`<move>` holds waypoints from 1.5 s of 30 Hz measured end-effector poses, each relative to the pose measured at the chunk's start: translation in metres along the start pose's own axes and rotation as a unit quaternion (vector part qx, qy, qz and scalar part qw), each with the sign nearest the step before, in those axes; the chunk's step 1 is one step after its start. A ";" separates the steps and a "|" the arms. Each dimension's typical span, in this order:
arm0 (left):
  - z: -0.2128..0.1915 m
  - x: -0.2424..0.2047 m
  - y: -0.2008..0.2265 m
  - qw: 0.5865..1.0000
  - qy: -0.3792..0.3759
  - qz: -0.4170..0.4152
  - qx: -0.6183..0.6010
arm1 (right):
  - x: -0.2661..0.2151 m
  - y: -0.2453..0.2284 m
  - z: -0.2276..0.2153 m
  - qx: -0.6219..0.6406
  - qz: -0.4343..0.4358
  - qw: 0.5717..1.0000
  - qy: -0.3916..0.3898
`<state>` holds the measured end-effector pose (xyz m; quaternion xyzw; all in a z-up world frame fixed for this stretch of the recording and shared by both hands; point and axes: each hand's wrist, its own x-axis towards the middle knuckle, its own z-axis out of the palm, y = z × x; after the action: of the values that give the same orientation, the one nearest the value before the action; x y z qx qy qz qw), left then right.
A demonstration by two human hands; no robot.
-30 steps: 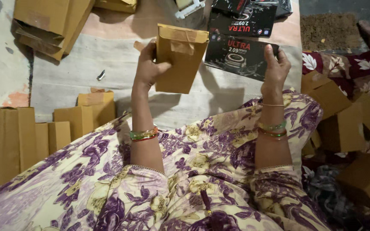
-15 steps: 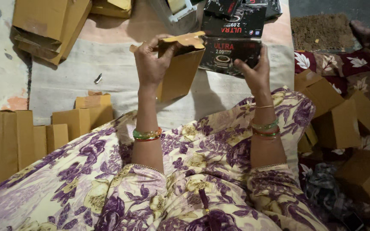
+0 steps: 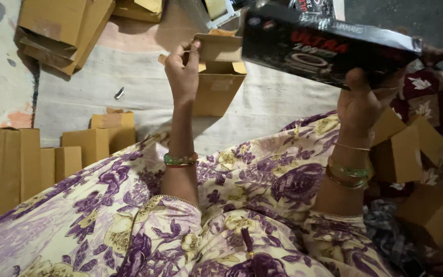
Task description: The person places a smart watch box into a cardboard shipping box, folds the flaps, and seals the box with packing tape. The person repeats this process for multiple smart watch boxes.
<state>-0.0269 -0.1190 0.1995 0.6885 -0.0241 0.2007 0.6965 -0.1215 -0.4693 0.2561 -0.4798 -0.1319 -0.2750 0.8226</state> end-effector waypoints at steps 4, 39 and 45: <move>0.005 -0.007 0.010 1.000 0.002 -0.027 0.002 | 0.014 -0.019 0.034 -0.193 -0.039 0.972 -0.129; 0.010 -0.001 0.018 0.948 -0.252 -0.125 -0.146 | 0.031 -0.026 0.057 -0.311 0.012 0.919 -0.244; 0.016 0.000 0.022 0.941 -0.283 -0.118 -0.144 | 0.047 -0.046 0.065 -0.340 0.021 0.894 -0.291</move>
<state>-0.0303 -0.1349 0.2210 0.6075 -0.1673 -0.0911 0.7712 -0.1068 -0.4460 0.3446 -0.7918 -0.2537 -0.1338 0.5393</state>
